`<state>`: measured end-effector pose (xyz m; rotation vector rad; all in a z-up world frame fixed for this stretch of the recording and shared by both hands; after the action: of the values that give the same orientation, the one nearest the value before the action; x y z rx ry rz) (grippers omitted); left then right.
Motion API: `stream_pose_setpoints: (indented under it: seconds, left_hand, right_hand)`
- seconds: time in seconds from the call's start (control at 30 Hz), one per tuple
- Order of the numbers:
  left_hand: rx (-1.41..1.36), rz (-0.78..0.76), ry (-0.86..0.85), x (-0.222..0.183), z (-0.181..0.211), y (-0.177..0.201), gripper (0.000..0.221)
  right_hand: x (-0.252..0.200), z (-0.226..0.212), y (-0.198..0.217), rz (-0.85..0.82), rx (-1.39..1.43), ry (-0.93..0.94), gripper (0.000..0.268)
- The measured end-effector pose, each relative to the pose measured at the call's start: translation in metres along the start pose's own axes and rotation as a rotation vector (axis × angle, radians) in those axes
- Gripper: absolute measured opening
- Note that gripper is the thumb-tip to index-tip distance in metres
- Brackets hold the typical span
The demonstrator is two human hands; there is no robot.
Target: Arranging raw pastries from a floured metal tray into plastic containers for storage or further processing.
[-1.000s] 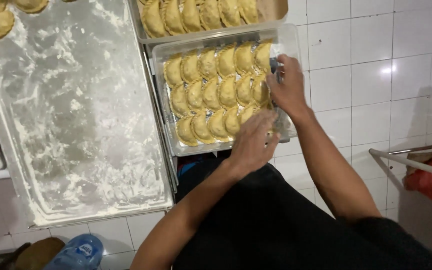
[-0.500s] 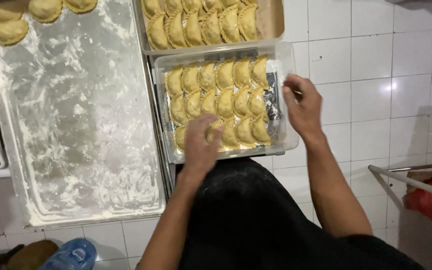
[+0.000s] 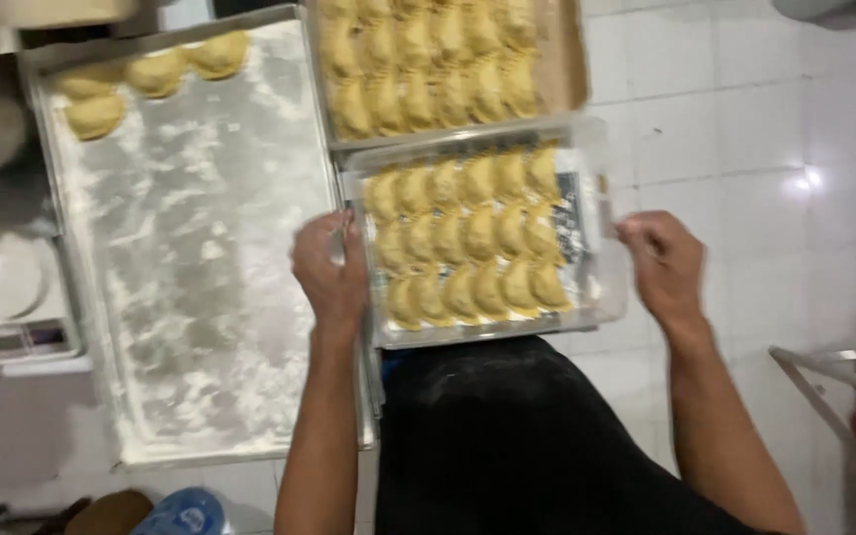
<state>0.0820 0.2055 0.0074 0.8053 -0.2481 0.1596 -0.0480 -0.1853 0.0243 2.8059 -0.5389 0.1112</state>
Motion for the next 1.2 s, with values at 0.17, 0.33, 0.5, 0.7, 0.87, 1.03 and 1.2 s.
stream_pose_setpoints:
  seconds: [0.17, 0.33, 0.5, 0.7, 0.87, 1.03, 1.2]
  left_hand:
    - [0.293, 0.412, -0.120, 0.101, -0.126, 0.044, 0.020]
    - [0.388, 0.199, -0.016, 0.184, -0.193, 0.043, 0.034]
    - [0.575, 0.111, 0.103, 0.249, -0.251, 0.038, 0.042]
    - [0.811, -0.094, 0.064, 0.264, -0.304, 0.053, 0.049]
    - [0.870, -0.250, 0.043, 0.269, -0.291, 0.079, 0.061]
    - [0.885, -0.291, 0.065, 0.276, -0.295, 0.085, 0.059]
    - [0.879, -0.247, -0.031, 0.276, -0.302, 0.089, 0.051]
  right_hand:
    - [0.000, -0.029, 0.001, -0.072, -0.286, -0.008, 0.016]
    - [-0.013, -0.049, 0.005, -0.117, -0.492, -0.113, 0.015]
    - [-0.042, -0.062, 0.009, -0.054, -0.610, -0.241, 0.021]
    - [-0.069, -0.076, -0.002, 0.140, -0.632, -0.538, 0.025]
    - [-0.073, -0.061, -0.013, 0.110, -0.597, -0.503, 0.027]
    - [-0.060, -0.071, -0.032, 0.110, -0.567, -0.540, 0.026]
    - [-0.052, -0.077, -0.039, 0.101, -0.556, -0.554, 0.026]
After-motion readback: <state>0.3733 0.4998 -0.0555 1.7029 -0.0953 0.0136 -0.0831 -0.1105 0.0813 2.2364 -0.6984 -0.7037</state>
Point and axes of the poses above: each hand's wrist, its own x-axis towards the middle knuckle, its own y-axis out of the back of the hand, z = x × y, the point moved 1 cm from there along x, towards the middle knuckle, and after that the axes turned 14 degrees about x, right-handed, at the moved point
